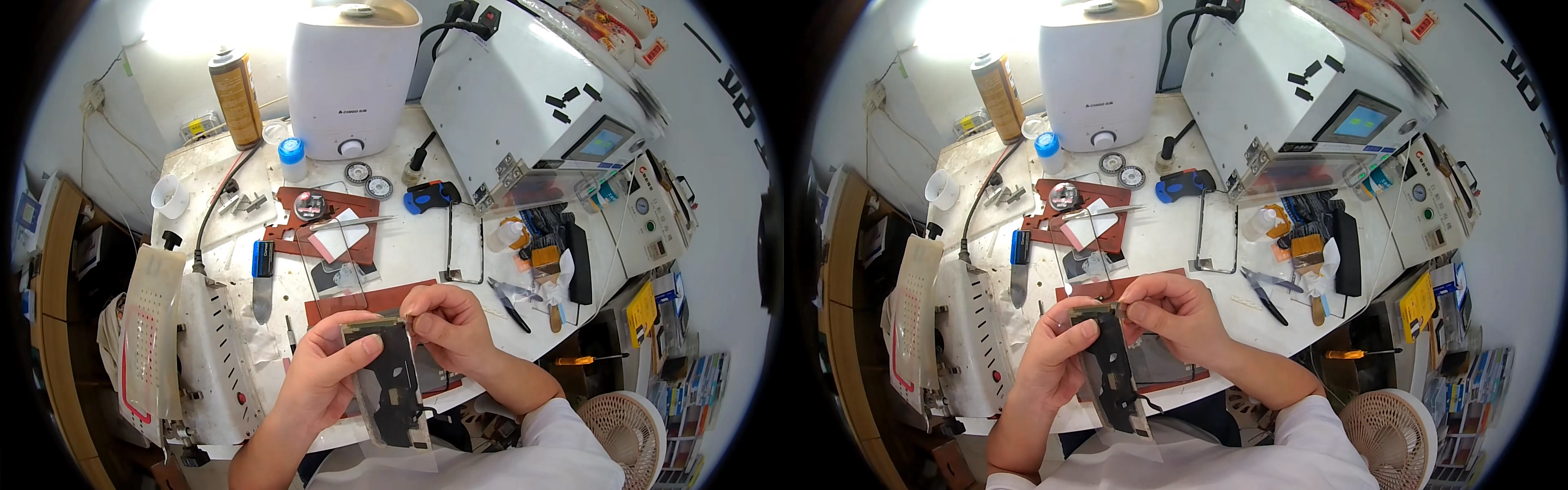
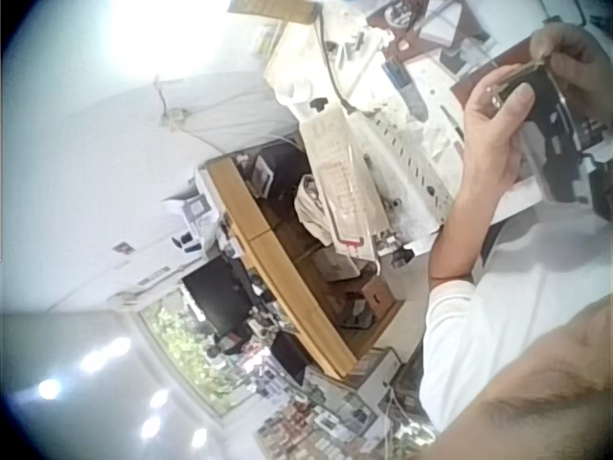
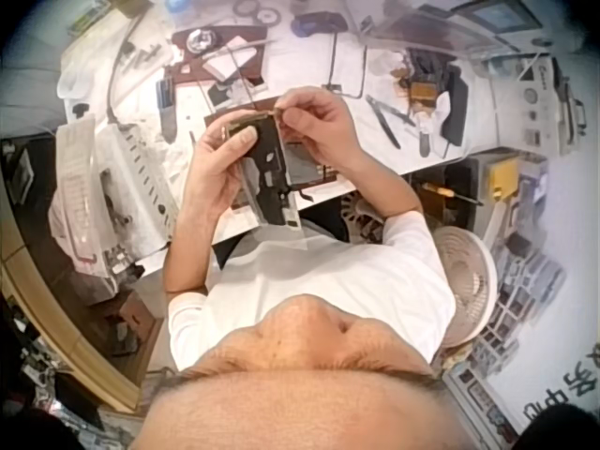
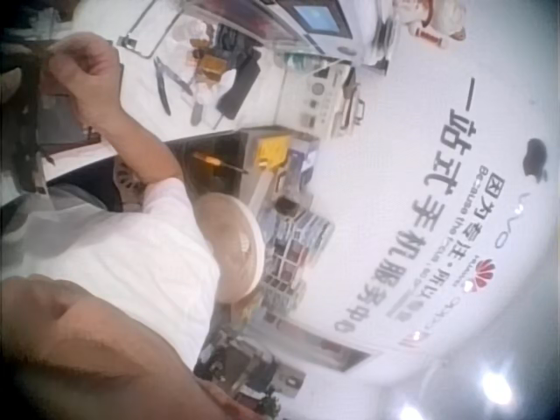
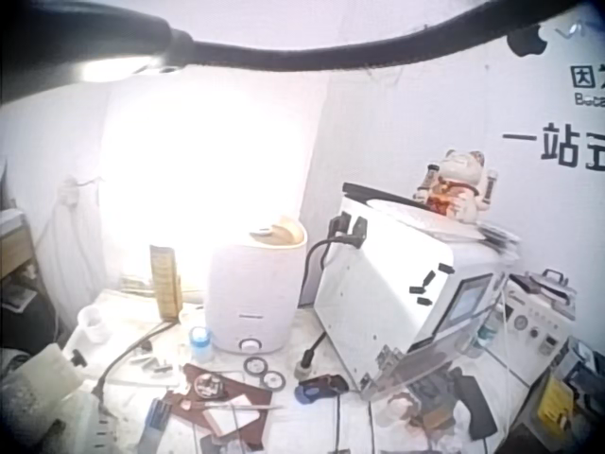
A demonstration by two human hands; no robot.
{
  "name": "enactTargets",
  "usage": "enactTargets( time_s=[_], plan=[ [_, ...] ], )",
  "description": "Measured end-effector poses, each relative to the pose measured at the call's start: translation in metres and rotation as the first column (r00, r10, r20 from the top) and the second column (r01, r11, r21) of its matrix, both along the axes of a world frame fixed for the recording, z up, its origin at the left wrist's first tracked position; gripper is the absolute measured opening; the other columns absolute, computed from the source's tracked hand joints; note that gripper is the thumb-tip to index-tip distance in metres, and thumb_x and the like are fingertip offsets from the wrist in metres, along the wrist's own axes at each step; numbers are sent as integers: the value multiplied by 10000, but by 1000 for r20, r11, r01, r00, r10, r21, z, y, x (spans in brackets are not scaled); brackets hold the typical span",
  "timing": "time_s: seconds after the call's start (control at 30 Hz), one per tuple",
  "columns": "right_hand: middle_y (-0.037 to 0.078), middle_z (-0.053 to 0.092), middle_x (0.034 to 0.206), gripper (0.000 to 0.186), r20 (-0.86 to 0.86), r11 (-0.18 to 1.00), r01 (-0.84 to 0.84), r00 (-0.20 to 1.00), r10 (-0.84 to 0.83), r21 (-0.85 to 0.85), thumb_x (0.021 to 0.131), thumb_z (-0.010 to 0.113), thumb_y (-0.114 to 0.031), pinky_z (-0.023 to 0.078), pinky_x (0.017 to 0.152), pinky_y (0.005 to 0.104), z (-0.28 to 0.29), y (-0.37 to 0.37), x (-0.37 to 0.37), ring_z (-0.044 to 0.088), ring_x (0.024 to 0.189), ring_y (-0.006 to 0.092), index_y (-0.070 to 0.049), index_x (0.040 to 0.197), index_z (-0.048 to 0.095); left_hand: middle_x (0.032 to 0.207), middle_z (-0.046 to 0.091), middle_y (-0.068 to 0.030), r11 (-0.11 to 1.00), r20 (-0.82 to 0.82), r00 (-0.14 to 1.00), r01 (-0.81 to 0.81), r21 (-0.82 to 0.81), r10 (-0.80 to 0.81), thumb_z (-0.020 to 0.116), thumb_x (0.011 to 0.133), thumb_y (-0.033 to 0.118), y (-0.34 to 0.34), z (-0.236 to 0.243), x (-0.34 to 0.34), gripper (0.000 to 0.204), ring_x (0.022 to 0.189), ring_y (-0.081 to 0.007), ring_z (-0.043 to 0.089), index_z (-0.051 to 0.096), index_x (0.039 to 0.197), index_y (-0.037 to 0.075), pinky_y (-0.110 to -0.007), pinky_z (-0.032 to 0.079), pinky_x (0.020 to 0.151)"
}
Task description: The person is repairing a smartphone screen assembly. They peel off a protective film from the screen, then use a metal spudger to carefully separate the screen layers and remove a small internal component. The person works on a cluttered workbench with various tools and electronic parts visible.
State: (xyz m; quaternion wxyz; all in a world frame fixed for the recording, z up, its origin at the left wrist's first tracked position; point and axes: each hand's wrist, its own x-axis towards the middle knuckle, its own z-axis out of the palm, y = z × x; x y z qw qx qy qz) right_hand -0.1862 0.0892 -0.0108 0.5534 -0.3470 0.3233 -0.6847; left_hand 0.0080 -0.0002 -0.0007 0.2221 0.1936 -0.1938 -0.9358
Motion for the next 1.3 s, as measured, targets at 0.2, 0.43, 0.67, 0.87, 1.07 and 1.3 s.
enactTargets(
  time_s=[0.2,0.43,0.67,0.87,1.07,1.3],
  plan=[
    [121,666,1046,124,2,1000,-12,1000,12,-2,1022,701,-104,591,742,289,0,0,0,673,888,164,-29,1118,681,1156,746,-140,1000,-10,1000,4,-2,-4,724,979,10,0,0,1,313,998,-192,755,644,1281,19,-346,657,844],
    [126,670,1049,129,9,1000,-15,1000,16,-14,1020,702,-101,589,742,290,-3,0,-2,677,894,169,-25,1123,683,1162,746,-138,1000,-14,1000,4,0,-4,717,979,4,-1,-1,0,312,1008,-186,751,644,1282,15,-346,649,861],
    [127,672,1048,128,2,1000,-14,1000,14,-16,1020,702,-101,587,741,289,-3,0,0,677,889,169,-25,1122,687,1164,749,-132,1000,-12,1000,-11,-17,11,723,976,12,0,1,0,307,1015,-192,751,654,1275,14,-359,643,870],
    [131,668,1052,118,19,999,-32,999,32,-18,1015,701,-78,604,745,292,-3,-1,-2,688,900,175,-19,1116,688,1161,750,-131,1000,-9,1000,-16,-11,16,720,977,10,0,0,0,303,1016,-191,749,655,1273,12,-358,643,867],
    [130,662,1060,115,34,999,-43,998,44,-30,1012,698,-61,618,745,293,-4,-1,-2,697,915,178,-15,1116,686,1153,750,-128,1000,14,1000,-14,-11,14,727,974,16,-1,0,0,312,1007,-186,749,650,1276,13,-353,643,861],
    [126,658,1071,113,24,999,-43,999,44,-20,1009,700,-53,626,737,297,-2,-1,-2,699,907,176,-14,1114,686,1150,751,-126,1000,24,1000,-19,-10,19,733,971,21,-1,0,0,309,1003,-186,750,654,1270,13,-353,645,857]
  ],
)
